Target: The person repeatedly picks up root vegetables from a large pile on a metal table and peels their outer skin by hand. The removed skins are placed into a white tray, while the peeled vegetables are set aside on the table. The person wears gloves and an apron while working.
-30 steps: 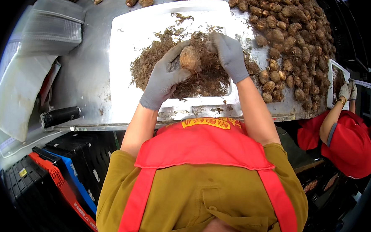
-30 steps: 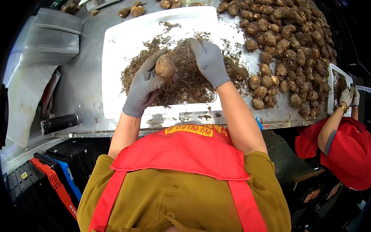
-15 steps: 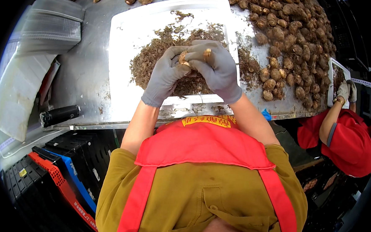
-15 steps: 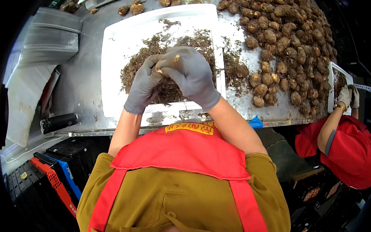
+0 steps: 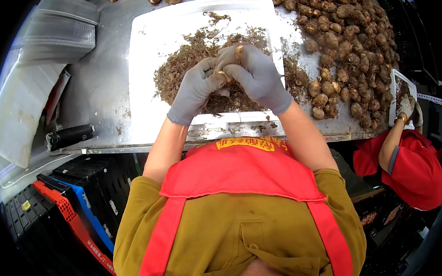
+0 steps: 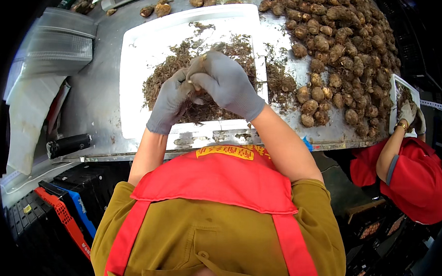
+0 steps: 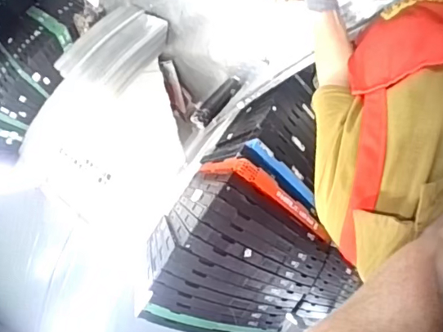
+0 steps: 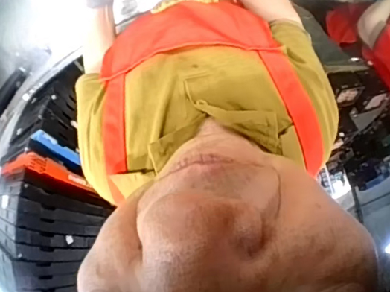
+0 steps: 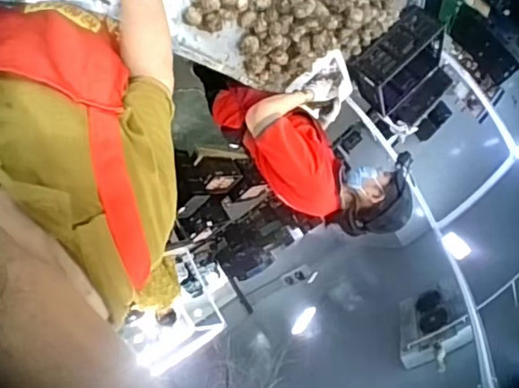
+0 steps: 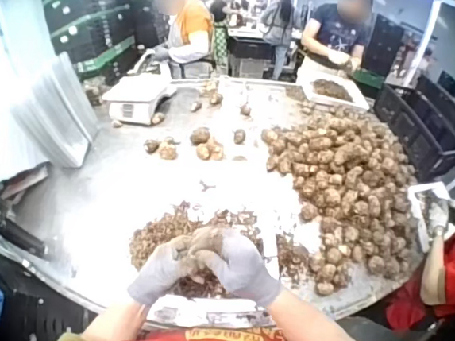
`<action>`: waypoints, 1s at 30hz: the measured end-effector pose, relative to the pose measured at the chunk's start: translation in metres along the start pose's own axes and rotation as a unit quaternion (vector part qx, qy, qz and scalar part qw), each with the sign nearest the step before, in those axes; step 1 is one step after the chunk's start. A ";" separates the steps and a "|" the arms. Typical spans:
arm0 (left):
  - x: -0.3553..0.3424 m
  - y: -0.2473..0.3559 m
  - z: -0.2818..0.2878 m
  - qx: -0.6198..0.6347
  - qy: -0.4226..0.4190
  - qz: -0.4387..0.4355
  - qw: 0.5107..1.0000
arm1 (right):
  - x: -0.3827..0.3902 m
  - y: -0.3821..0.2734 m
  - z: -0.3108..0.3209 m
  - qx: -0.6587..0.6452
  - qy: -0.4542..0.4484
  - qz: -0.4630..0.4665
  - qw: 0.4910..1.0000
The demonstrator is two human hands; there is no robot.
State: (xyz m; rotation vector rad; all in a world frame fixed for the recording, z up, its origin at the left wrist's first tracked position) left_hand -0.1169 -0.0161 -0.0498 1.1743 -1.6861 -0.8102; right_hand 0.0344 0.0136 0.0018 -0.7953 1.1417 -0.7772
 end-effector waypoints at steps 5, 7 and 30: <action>-0.004 -0.010 0.010 0.060 0.031 0.028 0.997 | -0.004 0.021 0.010 0.059 0.079 -0.065 0.993; -0.001 -0.007 0.004 0.094 0.023 0.019 0.995 | -0.005 0.015 0.007 0.068 0.077 -0.072 0.992; -0.002 0.006 -0.006 0.125 0.009 -0.026 0.992 | 0.017 0.046 0.009 0.077 -0.010 -0.124 0.989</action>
Point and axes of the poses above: each hand's wrist, its own x-axis away from the middle knuckle, its own z-axis out of the back of the hand, y = z × x, the point moved 5 cm from there along -x, towards the middle knuckle, and after that the axes turned 11 degrees about y, right-handed, at the moved point
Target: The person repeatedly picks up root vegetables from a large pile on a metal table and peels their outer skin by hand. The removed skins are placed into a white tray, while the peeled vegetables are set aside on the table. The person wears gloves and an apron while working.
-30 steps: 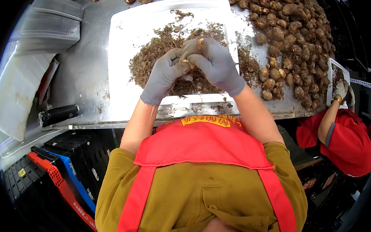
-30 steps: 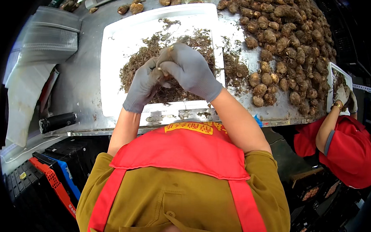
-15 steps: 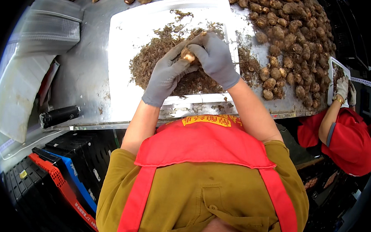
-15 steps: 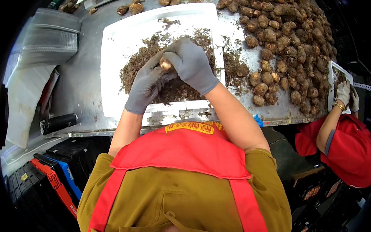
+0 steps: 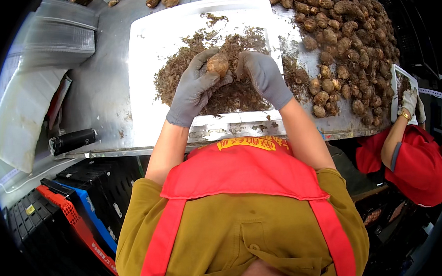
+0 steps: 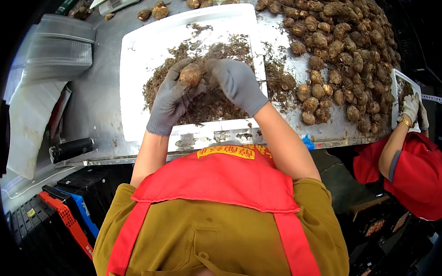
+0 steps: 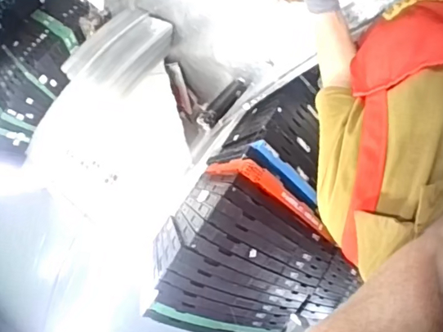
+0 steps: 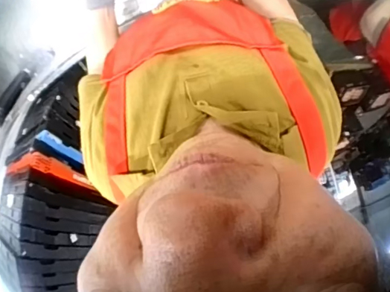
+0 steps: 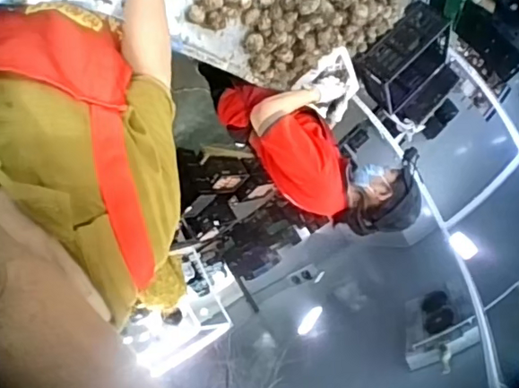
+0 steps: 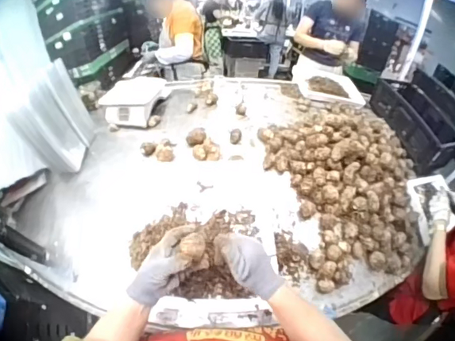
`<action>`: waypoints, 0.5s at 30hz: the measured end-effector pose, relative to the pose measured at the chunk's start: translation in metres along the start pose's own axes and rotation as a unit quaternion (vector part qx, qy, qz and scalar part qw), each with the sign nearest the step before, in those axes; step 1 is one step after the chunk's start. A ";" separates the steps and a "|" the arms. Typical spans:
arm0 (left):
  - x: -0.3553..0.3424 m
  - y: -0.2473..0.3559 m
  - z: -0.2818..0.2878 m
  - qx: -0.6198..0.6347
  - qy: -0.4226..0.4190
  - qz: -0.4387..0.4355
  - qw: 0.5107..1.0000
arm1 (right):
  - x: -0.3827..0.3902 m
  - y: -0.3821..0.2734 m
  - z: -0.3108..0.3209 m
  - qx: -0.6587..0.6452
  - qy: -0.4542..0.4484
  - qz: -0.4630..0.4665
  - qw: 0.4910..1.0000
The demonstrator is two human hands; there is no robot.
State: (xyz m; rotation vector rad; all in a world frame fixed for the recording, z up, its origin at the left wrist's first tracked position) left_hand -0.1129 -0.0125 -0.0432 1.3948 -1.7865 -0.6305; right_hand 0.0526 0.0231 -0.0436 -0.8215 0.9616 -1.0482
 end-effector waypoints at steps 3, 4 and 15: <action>0.003 -0.001 -0.002 0.087 -0.036 0.032 0.995 | 0.008 -0.028 0.004 0.030 0.064 -0.001 0.998; 0.002 0.000 -0.002 0.111 -0.046 0.040 0.992 | 0.008 -0.035 0.008 0.037 0.086 -0.006 0.996; 0.005 -0.001 -0.015 -0.003 -0.037 -0.009 0.999 | -0.004 -0.034 -0.010 -0.138 0.090 -0.015 0.986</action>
Point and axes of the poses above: each hand's wrist, its own x-axis away from the middle knuckle, its own z-axis out of the back of the hand, y = z × x, the point moved 5 cm from there along -x, towards the middle knuckle, and after that the axes turned 11 degrees about y, right-handed, at the moved point
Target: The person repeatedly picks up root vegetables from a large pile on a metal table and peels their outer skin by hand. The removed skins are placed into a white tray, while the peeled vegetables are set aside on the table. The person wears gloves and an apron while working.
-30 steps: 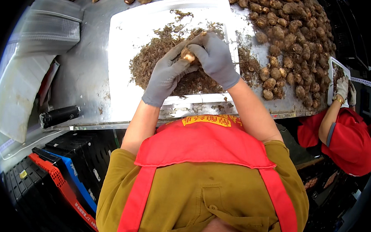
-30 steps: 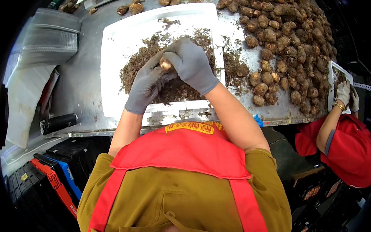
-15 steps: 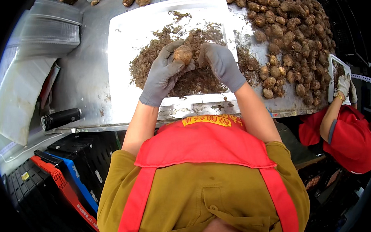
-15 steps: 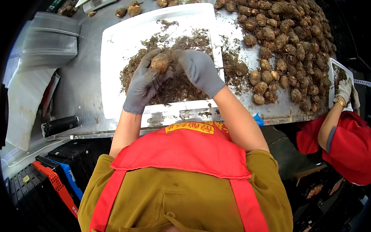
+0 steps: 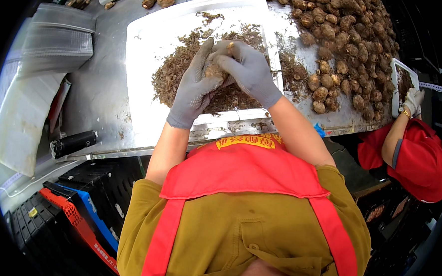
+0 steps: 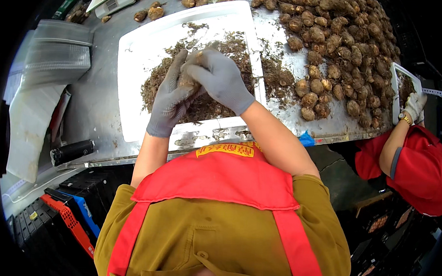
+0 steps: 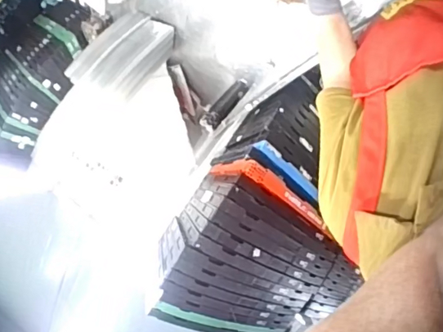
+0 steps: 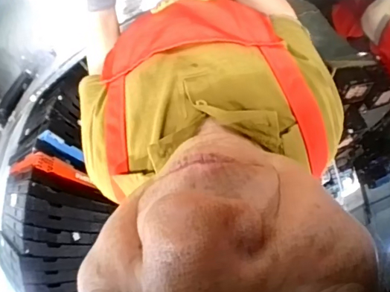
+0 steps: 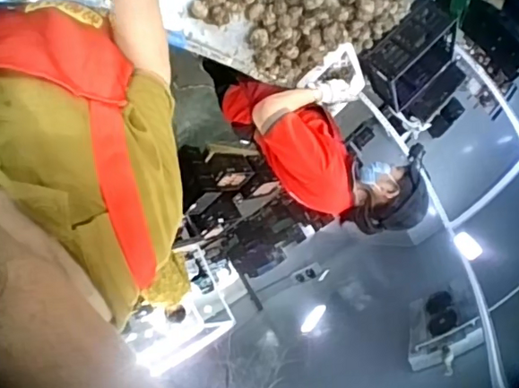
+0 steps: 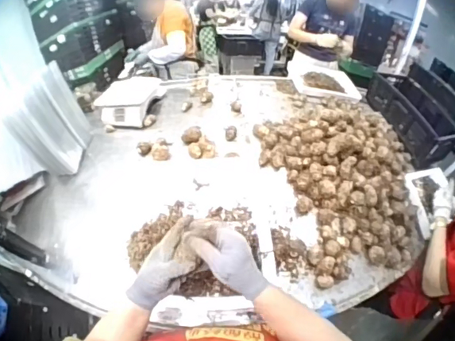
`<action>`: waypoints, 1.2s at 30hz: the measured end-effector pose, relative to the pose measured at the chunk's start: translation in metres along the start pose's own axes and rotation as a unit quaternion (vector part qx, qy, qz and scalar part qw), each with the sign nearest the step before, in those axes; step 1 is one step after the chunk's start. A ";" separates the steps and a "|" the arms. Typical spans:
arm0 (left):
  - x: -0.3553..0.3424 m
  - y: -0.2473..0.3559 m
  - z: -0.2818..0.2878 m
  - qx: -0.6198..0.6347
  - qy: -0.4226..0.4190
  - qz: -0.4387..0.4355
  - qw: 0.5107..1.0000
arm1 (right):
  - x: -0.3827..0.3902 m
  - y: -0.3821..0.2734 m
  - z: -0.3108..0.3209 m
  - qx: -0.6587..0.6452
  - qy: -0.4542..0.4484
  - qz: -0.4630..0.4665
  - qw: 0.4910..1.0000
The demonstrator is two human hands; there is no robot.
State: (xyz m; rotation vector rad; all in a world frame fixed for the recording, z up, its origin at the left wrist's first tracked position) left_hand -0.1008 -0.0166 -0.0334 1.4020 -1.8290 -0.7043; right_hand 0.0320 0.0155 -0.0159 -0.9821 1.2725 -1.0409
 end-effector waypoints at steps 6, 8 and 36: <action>0.001 -0.001 0.009 0.147 -0.050 0.046 0.987 | -0.027 0.030 0.028 0.032 0.058 -0.025 0.997; -0.004 -0.004 0.014 0.176 -0.078 0.057 0.980 | -0.023 0.027 0.031 0.016 0.030 -0.090 0.995; -0.060 -0.006 0.057 0.148 0.182 0.152 0.960 | -0.018 0.011 0.018 0.170 -0.080 -0.032 0.982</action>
Point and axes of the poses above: each hand's wrist, its own x-axis away from the middle knuckle, its own z-axis out of the back of the hand, y = z × x, the point moved 5 cm from there along -x, towards the middle knuckle, and after that the axes turned 11 degrees about y, right-handed, at the moved point
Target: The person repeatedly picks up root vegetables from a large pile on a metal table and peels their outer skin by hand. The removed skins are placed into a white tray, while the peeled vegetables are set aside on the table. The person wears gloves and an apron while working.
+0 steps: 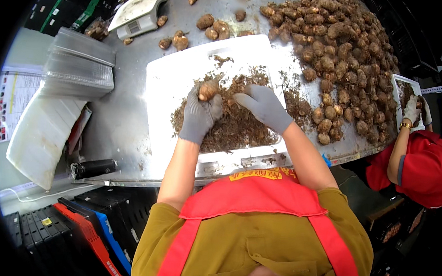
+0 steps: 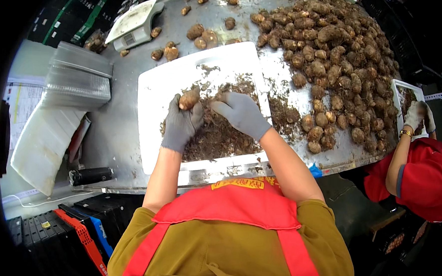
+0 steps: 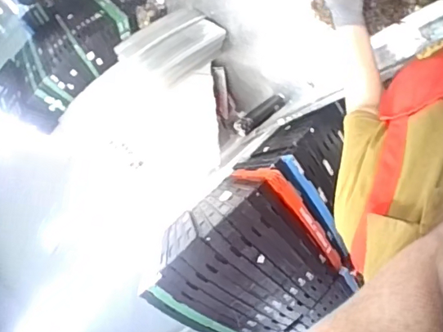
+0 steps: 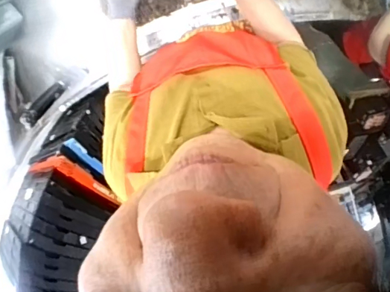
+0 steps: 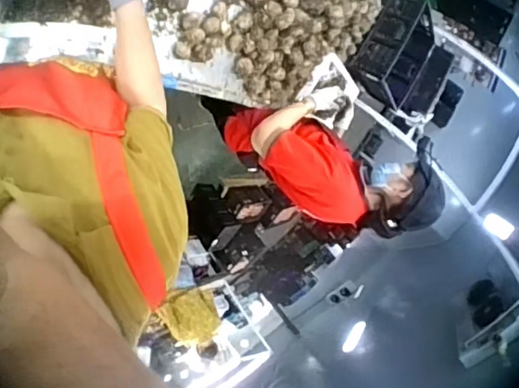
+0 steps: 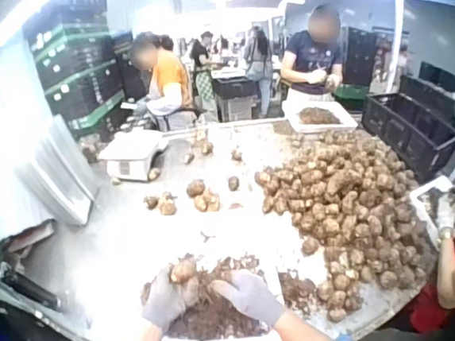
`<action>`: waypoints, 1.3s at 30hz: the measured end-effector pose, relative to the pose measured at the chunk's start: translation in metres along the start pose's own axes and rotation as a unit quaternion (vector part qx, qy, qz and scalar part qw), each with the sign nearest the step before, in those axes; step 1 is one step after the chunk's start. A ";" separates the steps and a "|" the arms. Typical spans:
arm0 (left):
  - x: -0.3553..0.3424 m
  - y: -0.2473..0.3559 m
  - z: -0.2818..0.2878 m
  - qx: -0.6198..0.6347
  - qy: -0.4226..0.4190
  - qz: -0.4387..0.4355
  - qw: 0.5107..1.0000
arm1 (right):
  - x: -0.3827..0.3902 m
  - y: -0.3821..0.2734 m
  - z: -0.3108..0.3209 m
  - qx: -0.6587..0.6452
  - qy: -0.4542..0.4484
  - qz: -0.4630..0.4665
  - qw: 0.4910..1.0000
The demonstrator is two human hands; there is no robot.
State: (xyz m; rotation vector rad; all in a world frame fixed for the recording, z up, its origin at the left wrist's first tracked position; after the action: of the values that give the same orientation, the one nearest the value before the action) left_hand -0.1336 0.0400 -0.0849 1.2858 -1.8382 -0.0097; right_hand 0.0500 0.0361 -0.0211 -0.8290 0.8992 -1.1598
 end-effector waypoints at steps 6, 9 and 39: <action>-0.097 0.092 -0.040 -0.026 -0.018 -0.108 0.994 | 0.035 0.035 0.017 0.040 -0.045 -0.101 0.993; -0.086 0.095 -0.052 -0.074 -0.034 -0.167 0.983 | 0.053 0.044 0.020 0.067 -0.048 -0.084 0.993; 0.112 -0.096 0.001 -0.780 -0.230 -0.324 0.484 | 0.090 0.104 0.122 0.174 0.223 -0.158 0.946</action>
State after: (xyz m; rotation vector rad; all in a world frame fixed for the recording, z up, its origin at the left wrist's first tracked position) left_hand -0.0719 -0.0912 -0.0573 0.3723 -0.7107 -2.0765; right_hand 0.2152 -0.0215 -0.0775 -0.4310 0.9030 -1.7773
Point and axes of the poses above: each hand's wrist, its own x-axis away from the middle knuckle, its own z-axis out of the back of the hand, y = z × x, the point moved 5 cm from there along -x, towards the middle knuckle, and after that the axes turned 11 degrees about y, right-handed, at the moved point
